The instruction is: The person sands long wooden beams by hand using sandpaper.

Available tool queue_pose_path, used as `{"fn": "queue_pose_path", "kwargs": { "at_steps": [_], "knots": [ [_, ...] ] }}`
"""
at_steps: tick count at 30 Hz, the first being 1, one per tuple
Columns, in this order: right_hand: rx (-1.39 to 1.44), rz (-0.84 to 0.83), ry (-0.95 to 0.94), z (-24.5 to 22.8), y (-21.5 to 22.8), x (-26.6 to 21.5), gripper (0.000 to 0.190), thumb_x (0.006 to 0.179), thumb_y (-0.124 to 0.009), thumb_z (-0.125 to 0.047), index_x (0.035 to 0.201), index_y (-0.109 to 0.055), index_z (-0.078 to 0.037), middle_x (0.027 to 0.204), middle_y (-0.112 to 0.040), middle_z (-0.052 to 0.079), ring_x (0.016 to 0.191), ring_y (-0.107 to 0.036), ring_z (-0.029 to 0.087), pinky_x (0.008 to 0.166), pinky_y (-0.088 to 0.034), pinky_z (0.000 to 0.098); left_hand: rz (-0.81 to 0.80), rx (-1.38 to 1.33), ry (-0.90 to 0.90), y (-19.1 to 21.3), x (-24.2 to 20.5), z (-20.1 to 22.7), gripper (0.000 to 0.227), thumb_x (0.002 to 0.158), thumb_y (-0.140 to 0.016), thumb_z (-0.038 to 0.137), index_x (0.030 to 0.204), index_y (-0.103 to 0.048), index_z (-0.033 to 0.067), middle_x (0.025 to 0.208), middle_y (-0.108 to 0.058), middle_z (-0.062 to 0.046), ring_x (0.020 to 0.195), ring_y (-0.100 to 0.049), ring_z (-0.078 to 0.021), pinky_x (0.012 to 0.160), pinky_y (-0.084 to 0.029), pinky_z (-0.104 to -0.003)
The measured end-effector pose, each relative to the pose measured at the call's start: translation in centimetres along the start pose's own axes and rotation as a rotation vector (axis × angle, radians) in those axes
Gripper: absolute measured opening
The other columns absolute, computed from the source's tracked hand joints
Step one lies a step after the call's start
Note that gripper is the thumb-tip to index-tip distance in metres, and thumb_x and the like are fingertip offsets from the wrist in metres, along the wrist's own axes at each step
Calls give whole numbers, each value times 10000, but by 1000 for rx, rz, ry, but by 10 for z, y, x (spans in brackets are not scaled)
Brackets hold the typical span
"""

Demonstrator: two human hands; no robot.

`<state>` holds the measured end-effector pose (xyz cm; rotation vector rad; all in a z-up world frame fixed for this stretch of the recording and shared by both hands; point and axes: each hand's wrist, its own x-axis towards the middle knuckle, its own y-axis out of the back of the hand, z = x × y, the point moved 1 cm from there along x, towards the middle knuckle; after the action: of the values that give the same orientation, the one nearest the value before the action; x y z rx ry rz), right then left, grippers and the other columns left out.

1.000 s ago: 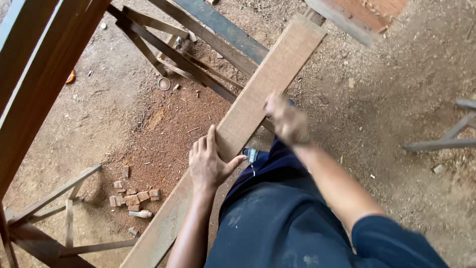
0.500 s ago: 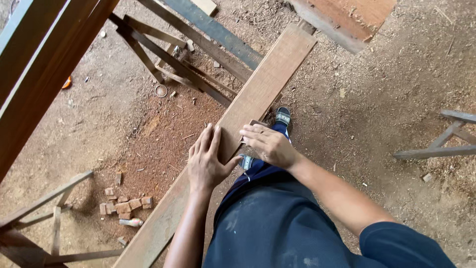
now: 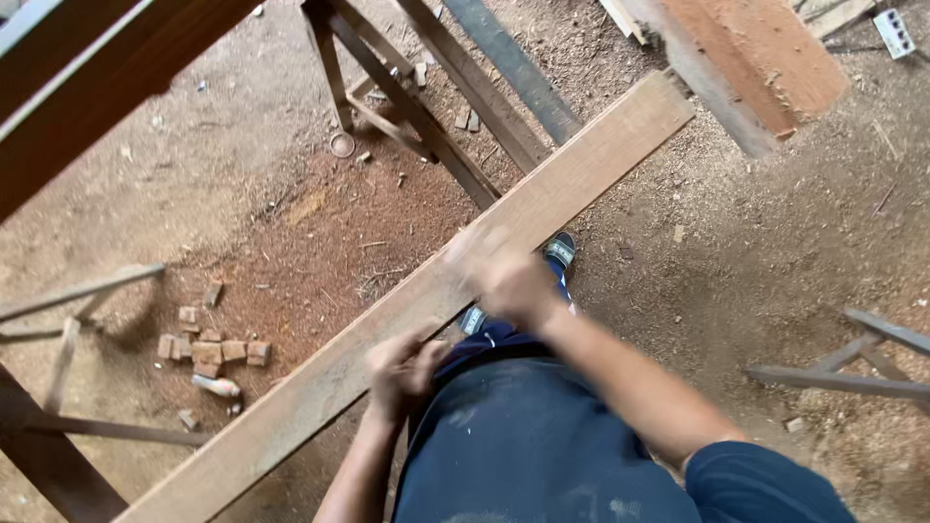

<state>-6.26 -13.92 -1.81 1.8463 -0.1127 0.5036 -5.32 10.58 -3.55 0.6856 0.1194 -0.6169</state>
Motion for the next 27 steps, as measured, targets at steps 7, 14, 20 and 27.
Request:
{"fn": "queue_pose_path", "kwargs": {
  "at_steps": [7, 14, 20, 27],
  "knots": [
    [-82, -551, -95, 76, -16, -36, 751, 1020, -214, -741, 1572, -306, -239, 1664, -238, -16, 1573, -160, 151, 1345, -33, 415, 357, 687, -242, 55, -8, -16, 877, 861, -603, 745, 1460, -528, 107, 1407, -614, -163, 1320, -560, -305, 1107, -463, -473],
    [-299, -300, -195, 88, 25, -28, 595, 995, -244, 0, 1588, -241, 45, 1596, -349, 330, 1492, -381, 449, 1268, -274, 456, 55, 760, -13, 67, 5, 27, 1148, 701, -629, 856, 1540, -350, 125, 1551, -420, -138, 1430, -384, -285, 1170, -297, -487],
    [218, -326, 204, -1, -6, -50, 834, 980, -352, -690, 1579, -375, -110, 1655, -328, 83, 1551, -230, 215, 1292, -121, 384, 43, 733, -199, 41, 15, 41, 1202, 683, -663, 792, 1557, -258, 73, 1645, -254, -157, 1527, -210, -283, 1245, -152, -498],
    [-213, -188, -418, 165, 38, -51, 922, 1055, -224, -628, 1620, -193, 101, 1670, -164, 327, 1571, -153, 425, 1273, -148, 559, -4, 789, -211, 25, 19, 46, 1131, 766, -724, 670, 1582, -236, 57, 1643, -266, -147, 1526, -228, -286, 1224, -183, -480]
  ]
}}
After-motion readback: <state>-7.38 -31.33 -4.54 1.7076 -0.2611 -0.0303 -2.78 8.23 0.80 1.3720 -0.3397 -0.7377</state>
